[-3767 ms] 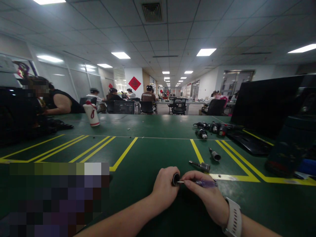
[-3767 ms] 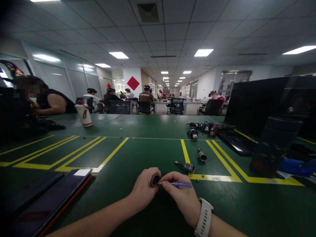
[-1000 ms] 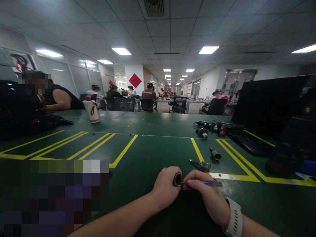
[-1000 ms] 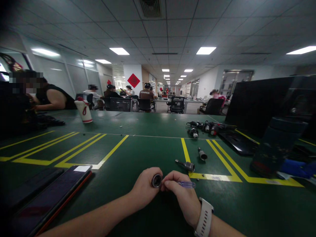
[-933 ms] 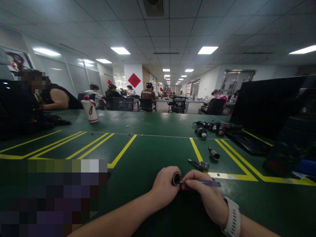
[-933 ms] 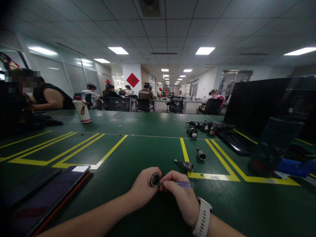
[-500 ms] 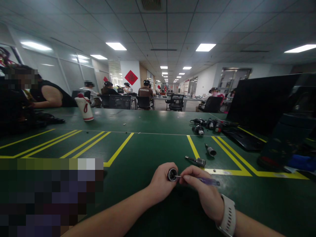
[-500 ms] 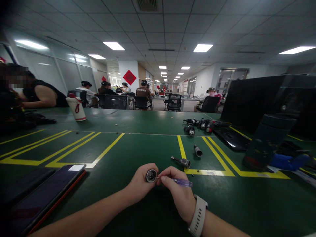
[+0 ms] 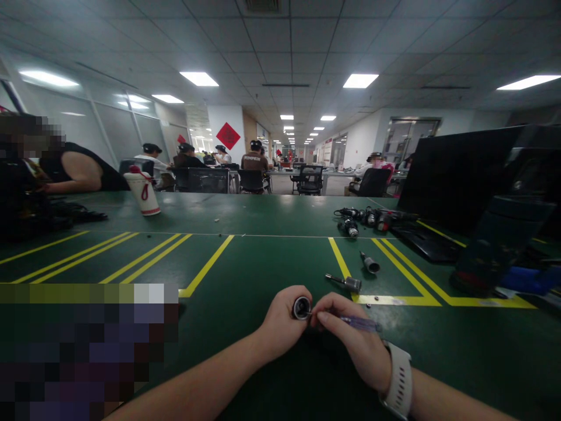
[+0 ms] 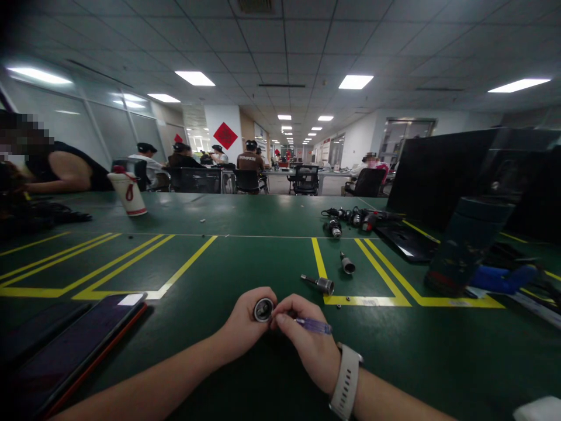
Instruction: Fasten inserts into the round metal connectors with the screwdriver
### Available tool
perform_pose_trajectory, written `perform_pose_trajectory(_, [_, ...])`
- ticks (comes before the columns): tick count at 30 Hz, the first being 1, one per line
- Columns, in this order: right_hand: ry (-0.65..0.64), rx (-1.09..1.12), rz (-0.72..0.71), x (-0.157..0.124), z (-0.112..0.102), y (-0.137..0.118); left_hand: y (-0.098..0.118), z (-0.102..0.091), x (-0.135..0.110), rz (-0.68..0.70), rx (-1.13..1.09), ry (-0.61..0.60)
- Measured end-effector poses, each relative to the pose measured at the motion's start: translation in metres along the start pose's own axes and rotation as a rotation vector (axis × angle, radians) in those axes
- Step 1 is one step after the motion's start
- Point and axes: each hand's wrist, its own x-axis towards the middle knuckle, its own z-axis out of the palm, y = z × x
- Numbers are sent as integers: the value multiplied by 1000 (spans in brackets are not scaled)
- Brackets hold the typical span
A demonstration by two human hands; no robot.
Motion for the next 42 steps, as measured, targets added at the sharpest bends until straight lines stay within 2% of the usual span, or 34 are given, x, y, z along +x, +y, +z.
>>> perform_pose_trajectory(6, [-15, 27, 8, -1, -1, 0, 1, -1, -1, 21, -28, -24])
perform_pose_trajectory(17, [61, -16, -52, -5, -1, -3, 5, -1, -1, 6, 8, -26])
perform_pose_trajectory(33, [4, 6, -24, -2, 0, -1, 5, 0, 0, 34, 83, -2])
perform_pose_trajectory(39, [70, -5, -77, -4, -1, 0, 7, -1, -1, 49, 111, 6])
perform_pose_trajectory(42, [57, -23, -78, -4, -1, 0, 8, -1, -1, 54, 118, -7])
